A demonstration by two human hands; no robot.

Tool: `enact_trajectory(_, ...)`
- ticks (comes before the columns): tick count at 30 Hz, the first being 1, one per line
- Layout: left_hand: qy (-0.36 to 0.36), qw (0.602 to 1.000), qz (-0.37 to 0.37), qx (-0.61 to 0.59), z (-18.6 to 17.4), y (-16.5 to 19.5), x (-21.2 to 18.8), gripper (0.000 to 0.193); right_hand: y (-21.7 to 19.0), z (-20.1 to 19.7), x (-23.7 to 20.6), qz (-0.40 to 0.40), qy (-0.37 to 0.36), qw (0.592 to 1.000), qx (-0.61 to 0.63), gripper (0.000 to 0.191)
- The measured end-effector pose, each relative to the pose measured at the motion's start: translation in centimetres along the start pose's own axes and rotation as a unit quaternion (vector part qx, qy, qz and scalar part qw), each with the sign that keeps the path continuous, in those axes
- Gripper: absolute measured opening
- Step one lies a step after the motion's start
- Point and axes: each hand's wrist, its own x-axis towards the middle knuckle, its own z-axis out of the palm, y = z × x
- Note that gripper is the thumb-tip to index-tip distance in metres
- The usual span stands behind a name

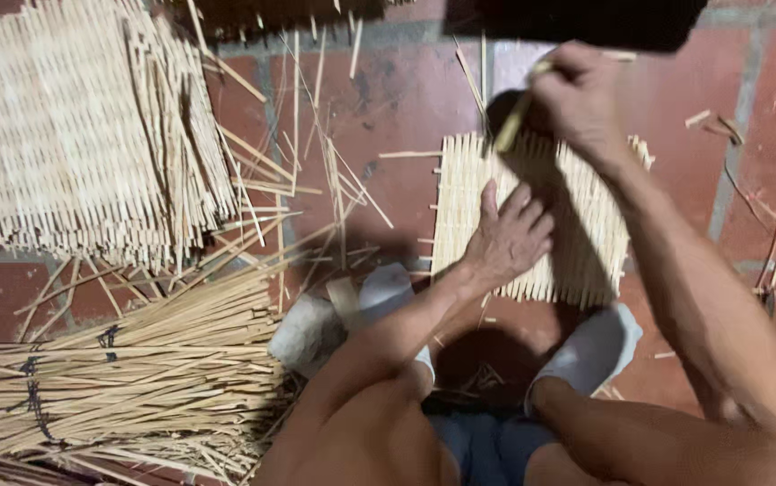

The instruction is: The person assembles a small bamboo mat by placing thin bamboo strips across a base, then applies white adhesive to a cardboard square using a paint roller and presses the mat onto it. The process is repeated for multiple mats, with finished units stacked nearby.

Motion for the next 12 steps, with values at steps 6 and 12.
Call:
enact_trajectory(6,-0.012,0.995,-0.03,-0.097,0.2,0.3,-0.2,0.054,-3.6,-9.6,-15.4,0.171,0.037,0.958,-0.226,0.04)
enact_trajectory(12,-0.091,0.991,-0.027,-0.099,-1.1,-1.3,-0.9,0.063,-2.1,-11.9,-31.0,0.277,0.075,0.952,-0.11,0.025)
